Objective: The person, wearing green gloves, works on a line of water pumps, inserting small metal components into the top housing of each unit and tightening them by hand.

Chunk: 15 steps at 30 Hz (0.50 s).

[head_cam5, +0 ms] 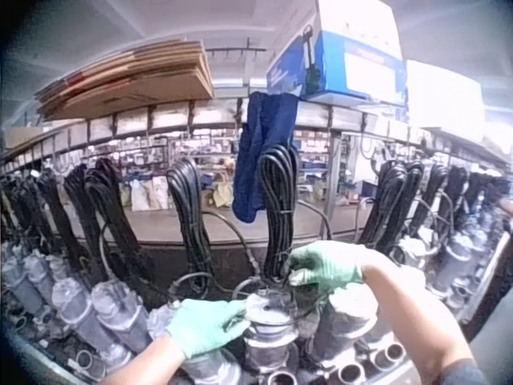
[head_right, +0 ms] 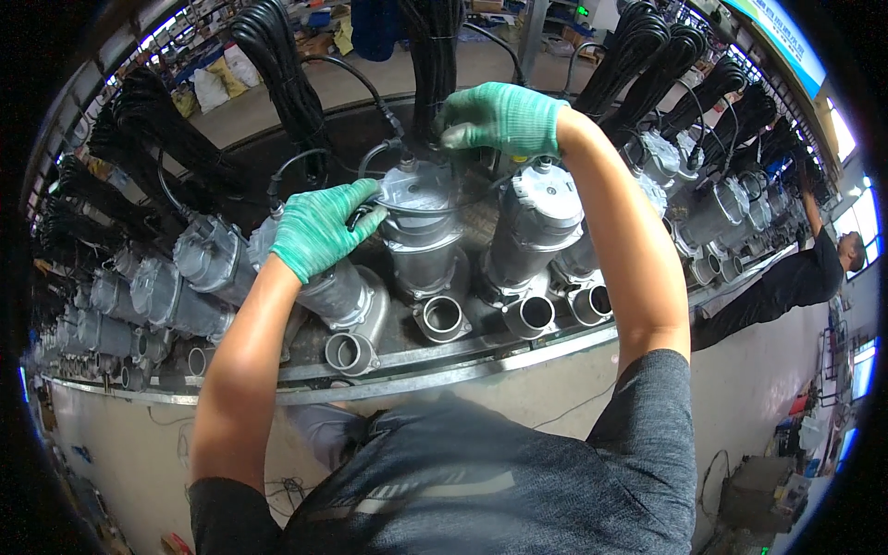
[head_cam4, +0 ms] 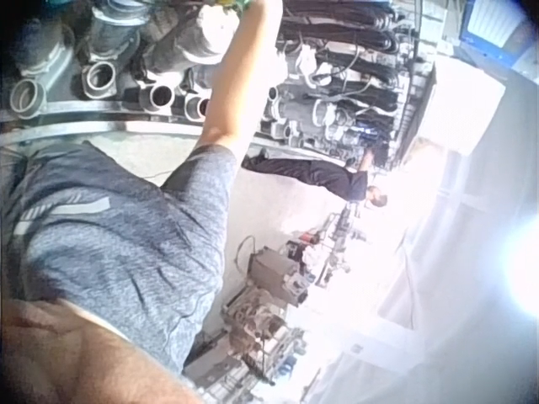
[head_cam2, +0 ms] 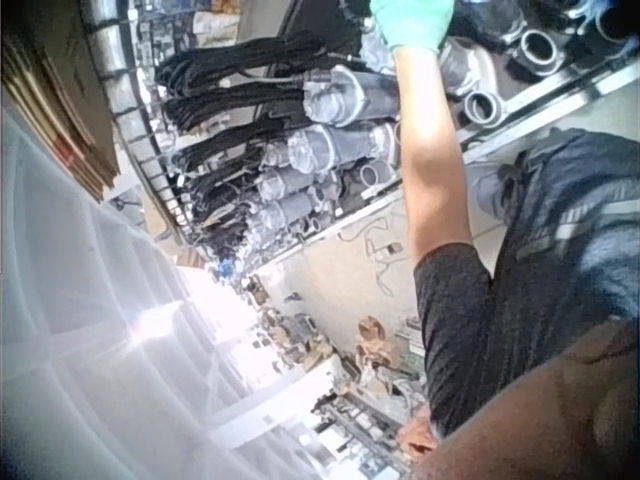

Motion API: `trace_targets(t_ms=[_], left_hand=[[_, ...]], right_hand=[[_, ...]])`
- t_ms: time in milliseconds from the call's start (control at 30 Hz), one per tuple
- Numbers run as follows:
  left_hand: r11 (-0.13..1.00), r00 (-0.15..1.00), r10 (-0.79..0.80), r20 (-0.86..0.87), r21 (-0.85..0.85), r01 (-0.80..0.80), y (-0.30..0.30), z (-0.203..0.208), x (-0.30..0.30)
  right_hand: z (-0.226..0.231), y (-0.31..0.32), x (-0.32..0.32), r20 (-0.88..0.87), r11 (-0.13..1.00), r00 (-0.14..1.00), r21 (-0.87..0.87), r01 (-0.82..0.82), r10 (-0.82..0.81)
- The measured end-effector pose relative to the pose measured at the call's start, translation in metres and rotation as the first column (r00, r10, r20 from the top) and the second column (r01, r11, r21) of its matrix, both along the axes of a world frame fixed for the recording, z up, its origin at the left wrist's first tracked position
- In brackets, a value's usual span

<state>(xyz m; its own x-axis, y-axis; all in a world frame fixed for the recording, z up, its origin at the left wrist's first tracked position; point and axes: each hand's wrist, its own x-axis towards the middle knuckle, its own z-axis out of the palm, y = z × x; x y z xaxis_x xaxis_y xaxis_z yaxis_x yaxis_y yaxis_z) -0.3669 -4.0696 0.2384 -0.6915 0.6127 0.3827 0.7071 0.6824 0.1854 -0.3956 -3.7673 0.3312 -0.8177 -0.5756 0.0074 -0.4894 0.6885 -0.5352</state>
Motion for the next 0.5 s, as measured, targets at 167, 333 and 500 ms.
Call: trace_targets(t_ms=[167,333,500], left_hand=[[1.0,1.0,-0.003,-0.009,0.014,0.003,0.0,-0.002,0.0],[1.0,1.0,-0.003,-0.022,0.025,0.004,0.001,-0.001,0.0],[1.0,1.0,-0.001,-0.013,0.014,0.001,0.002,0.001,0.001]], right_hand=[[-0.01,-0.014,-0.01,-0.239,0.97,0.959,0.15,0.19,-0.151],[-0.023,-0.023,0.003,-0.421,0.953,0.883,0.119,0.28,-0.207],[-0.038,-0.029,0.003,-0.364,0.906,0.843,-0.002,0.424,-0.395]])
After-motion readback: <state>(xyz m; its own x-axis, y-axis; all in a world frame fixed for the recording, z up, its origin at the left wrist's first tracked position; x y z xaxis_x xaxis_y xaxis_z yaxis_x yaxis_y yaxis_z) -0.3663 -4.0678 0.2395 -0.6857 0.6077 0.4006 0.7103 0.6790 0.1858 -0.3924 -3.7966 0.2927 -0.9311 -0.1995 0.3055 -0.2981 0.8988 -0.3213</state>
